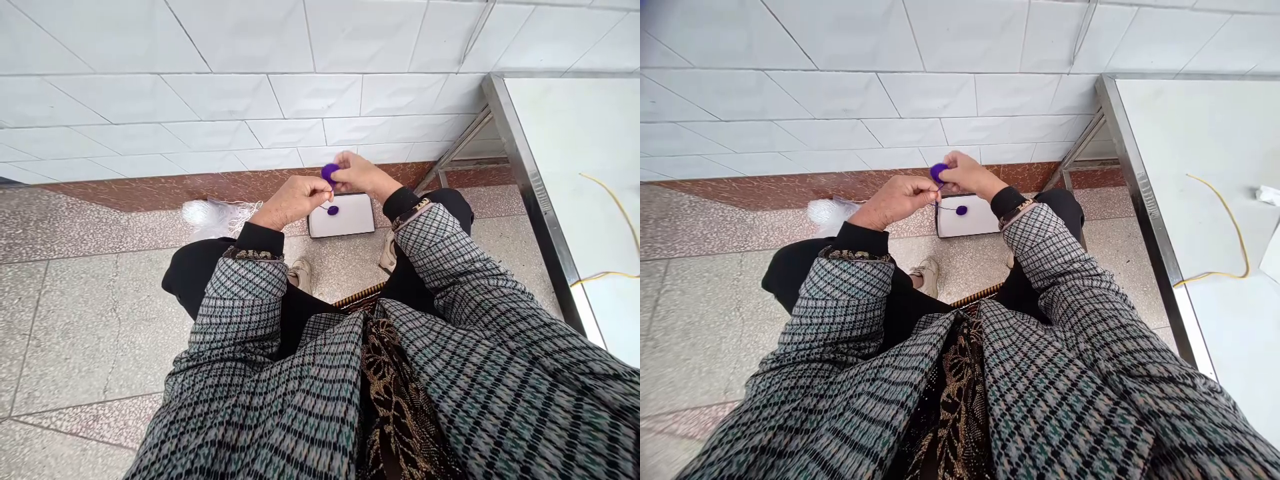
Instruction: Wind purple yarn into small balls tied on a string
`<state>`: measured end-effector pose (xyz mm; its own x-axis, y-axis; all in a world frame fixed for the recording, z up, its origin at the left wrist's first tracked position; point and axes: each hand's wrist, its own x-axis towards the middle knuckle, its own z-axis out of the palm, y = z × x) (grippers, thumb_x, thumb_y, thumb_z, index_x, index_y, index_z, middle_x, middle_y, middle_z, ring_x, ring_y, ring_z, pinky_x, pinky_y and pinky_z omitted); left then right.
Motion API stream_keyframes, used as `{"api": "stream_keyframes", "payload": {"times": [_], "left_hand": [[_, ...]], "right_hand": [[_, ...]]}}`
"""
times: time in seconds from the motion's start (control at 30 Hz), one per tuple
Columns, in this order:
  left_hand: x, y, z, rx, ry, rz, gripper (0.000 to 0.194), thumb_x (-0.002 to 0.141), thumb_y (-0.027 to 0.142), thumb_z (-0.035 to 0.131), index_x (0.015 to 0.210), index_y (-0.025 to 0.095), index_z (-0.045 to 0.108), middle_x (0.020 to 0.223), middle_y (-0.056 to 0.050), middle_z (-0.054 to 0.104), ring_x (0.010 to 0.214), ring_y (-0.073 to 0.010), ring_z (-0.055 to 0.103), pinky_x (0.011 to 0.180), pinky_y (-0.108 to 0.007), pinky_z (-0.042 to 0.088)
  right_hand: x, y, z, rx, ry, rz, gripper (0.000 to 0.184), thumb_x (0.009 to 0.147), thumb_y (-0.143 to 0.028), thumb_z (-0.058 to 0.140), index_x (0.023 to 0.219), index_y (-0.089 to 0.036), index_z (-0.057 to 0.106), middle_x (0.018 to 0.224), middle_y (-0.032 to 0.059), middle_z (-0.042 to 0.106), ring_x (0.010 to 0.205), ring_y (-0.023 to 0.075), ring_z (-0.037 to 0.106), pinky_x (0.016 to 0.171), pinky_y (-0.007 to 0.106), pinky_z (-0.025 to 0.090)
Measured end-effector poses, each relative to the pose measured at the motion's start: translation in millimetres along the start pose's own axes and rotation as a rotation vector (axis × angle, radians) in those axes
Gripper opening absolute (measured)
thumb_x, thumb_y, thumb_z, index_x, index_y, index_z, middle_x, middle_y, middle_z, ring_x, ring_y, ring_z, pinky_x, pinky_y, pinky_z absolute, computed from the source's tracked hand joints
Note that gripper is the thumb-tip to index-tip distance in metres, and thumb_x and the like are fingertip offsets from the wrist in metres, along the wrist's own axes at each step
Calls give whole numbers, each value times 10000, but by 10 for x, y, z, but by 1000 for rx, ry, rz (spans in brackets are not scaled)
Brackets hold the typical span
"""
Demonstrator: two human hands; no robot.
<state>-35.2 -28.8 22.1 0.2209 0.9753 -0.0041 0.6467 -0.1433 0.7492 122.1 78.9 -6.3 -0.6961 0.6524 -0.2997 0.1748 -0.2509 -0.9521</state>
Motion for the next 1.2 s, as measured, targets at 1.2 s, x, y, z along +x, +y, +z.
{"api": "stream_keyframes", "payload": {"times": [1.2], "left_hand": [[110, -153, 76, 15, 293, -225, 142, 819, 228, 500, 729, 168, 594, 677, -13, 597, 688, -148, 487, 697, -272, 402]], "right_hand": [[-217, -89, 66, 40, -304, 125, 271, 774, 66, 619, 913, -160, 563, 811, -4, 643, 590, 74, 616, 600, 199, 580]]}}
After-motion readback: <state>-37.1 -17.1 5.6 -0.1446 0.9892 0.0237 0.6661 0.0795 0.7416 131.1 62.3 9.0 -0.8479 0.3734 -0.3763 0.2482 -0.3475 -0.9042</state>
